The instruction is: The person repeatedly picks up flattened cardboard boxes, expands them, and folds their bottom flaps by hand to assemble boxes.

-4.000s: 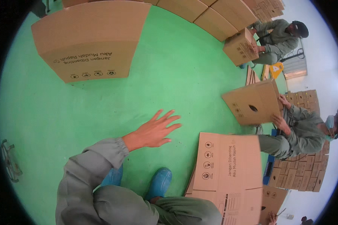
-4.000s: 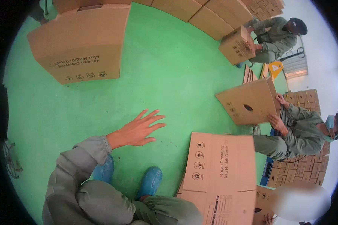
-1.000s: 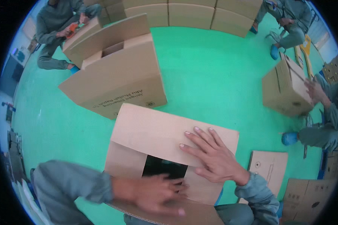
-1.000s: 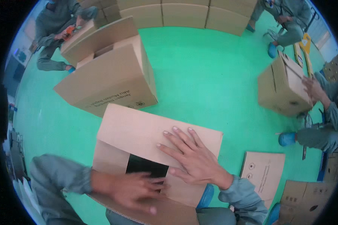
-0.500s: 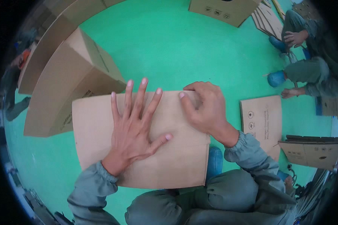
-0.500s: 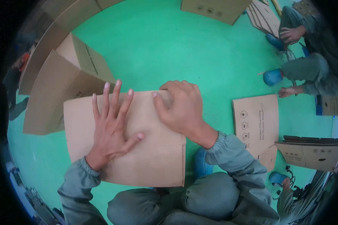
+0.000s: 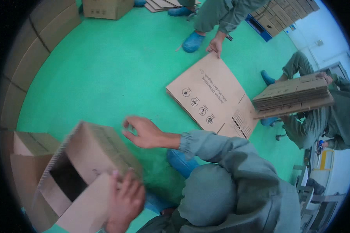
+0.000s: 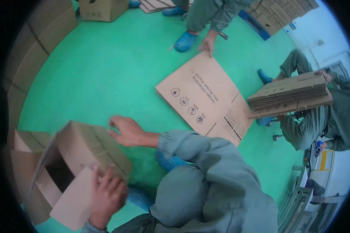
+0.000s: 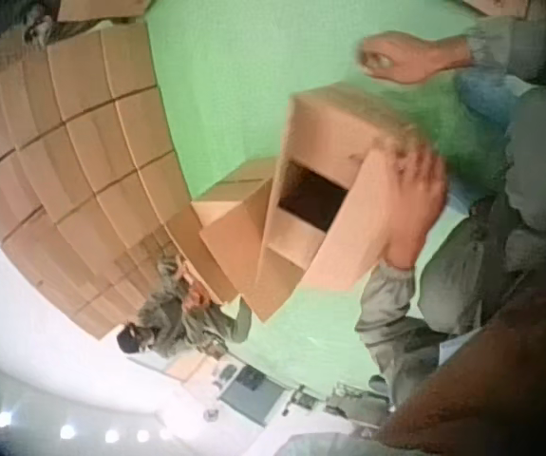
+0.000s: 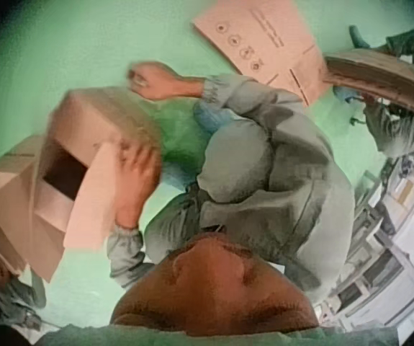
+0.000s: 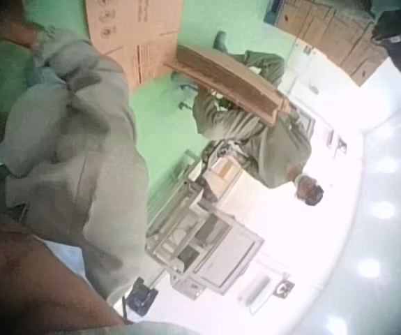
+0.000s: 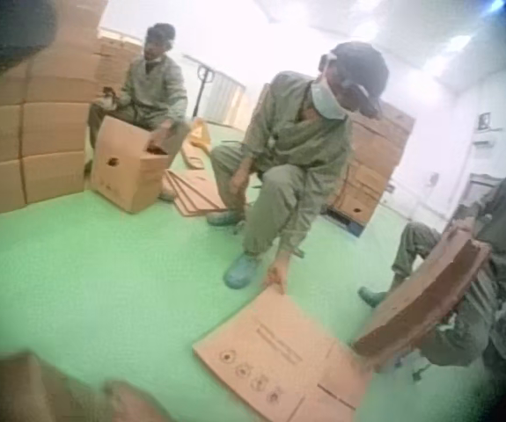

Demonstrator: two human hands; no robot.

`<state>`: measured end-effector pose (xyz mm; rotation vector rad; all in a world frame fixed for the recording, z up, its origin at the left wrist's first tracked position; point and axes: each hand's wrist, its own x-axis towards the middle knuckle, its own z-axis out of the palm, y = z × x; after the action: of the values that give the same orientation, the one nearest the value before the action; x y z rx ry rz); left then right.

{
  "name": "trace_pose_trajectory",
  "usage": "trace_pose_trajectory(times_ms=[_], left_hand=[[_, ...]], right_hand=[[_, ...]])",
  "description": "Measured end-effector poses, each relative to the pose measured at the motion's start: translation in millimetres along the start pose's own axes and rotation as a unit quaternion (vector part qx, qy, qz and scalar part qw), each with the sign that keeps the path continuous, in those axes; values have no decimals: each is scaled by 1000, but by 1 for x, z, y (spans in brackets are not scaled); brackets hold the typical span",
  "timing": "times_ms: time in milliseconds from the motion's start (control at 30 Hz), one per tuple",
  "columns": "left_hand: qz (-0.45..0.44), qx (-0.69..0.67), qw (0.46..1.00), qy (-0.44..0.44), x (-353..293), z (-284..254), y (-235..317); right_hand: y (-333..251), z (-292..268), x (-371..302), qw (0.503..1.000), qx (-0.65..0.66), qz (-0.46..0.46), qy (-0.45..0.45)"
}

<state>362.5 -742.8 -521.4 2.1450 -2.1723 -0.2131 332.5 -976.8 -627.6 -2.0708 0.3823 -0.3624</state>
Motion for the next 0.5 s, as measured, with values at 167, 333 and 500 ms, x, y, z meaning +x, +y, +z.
trace_pose_trajectory(times_ms=[167, 333, 500], left_hand=[[-136, 87, 984, 72, -44, 15, -89], [-258, 261, 924, 109, -62, 76, -193], [-309, 214, 901, 216, -68, 92, -186]], right_hand=[[100, -43, -166, 922, -41, 243, -298], [203, -74, -358, 837, -147, 503, -159], [249, -131, -513, 625, -4, 778, 67]])
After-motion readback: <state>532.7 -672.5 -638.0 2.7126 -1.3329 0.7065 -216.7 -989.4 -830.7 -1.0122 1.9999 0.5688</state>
